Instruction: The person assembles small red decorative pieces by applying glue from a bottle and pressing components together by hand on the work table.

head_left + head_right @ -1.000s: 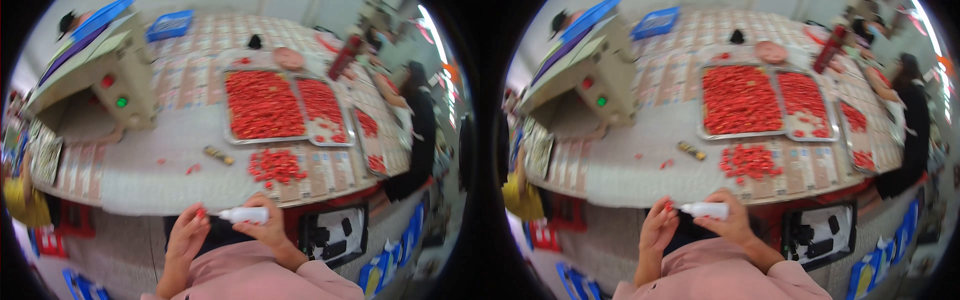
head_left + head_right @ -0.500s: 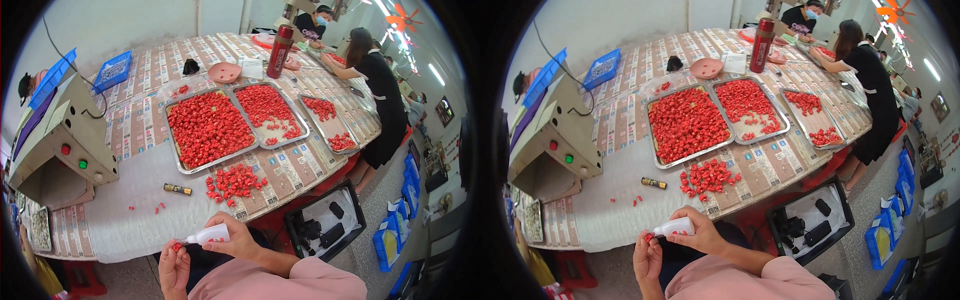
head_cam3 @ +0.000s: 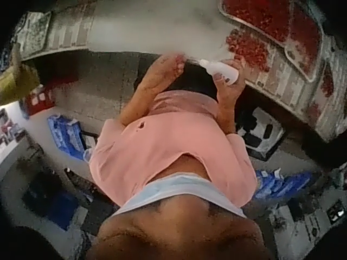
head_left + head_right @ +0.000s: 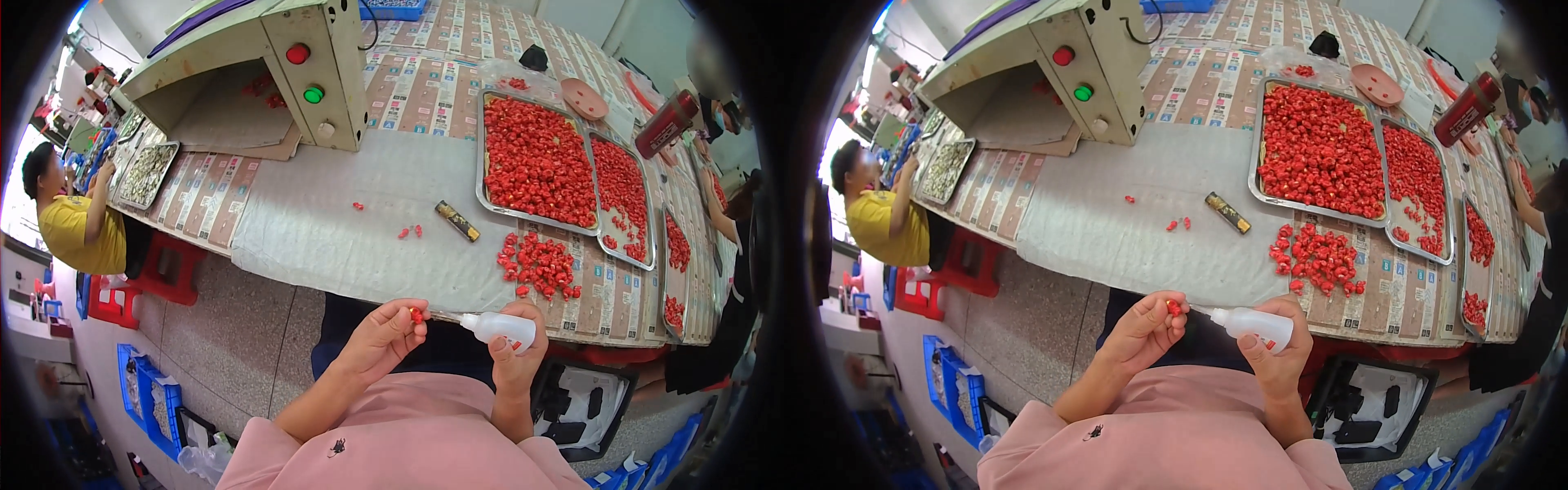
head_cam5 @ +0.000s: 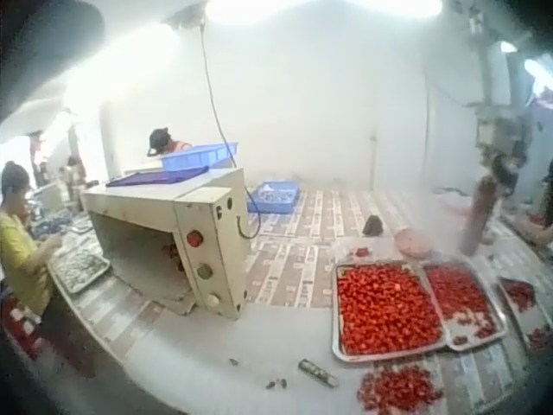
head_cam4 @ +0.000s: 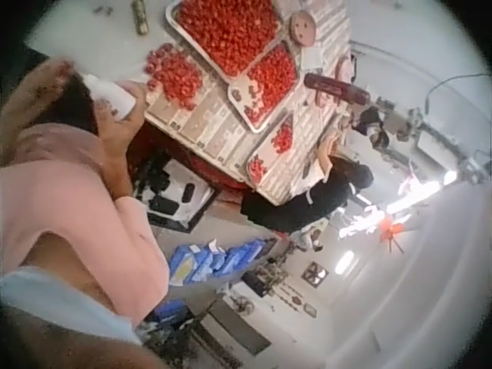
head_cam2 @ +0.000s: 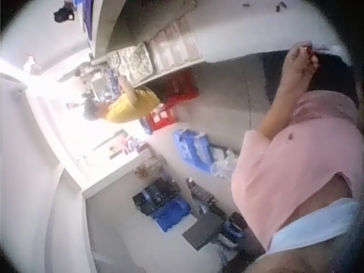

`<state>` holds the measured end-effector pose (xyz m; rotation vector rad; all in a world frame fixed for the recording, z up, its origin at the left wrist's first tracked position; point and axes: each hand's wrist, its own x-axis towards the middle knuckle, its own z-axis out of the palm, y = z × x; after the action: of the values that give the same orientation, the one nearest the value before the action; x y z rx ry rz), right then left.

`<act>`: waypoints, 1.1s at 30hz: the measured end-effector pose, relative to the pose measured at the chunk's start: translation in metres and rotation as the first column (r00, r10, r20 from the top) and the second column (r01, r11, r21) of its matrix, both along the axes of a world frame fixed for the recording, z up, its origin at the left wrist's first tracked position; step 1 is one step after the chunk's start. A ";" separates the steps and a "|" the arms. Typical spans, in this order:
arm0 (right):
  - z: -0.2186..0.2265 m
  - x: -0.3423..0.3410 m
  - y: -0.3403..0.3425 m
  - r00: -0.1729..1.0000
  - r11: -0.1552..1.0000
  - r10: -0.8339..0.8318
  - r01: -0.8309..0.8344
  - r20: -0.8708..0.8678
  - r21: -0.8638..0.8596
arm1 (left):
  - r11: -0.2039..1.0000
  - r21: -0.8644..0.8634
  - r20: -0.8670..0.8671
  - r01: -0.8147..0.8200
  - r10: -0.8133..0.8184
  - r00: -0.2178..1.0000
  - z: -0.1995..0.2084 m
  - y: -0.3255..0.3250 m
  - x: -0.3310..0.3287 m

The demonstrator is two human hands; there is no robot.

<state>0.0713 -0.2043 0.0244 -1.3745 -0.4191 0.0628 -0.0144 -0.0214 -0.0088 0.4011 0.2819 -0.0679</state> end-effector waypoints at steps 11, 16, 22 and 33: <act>-0.001 -0.004 0.003 0.986 0.979 0.007 0.028 0.168 -0.204 | 0.999 -0.026 -0.015 -0.025 0.025 1.000 -0.007 0.003 -0.005; -0.003 -0.004 0.004 0.983 0.967 0.018 0.029 0.183 -0.252 | 0.999 0.005 -0.017 -0.045 0.045 0.999 -0.005 0.003 -0.005; -0.006 -0.005 0.006 0.987 0.963 0.008 0.036 0.160 -0.268 | 0.998 0.032 -0.040 -0.052 0.053 0.998 -0.005 0.004 -0.006; -0.005 -0.004 0.007 0.985 0.962 0.020 0.028 0.172 -0.271 | 0.998 0.029 -0.063 -0.050 0.052 0.997 -0.003 0.004 -0.006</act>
<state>0.0669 -0.1977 0.0197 -1.6603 -0.5687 -0.0031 -0.0206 -0.0175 -0.0122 0.4187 0.3562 -0.0268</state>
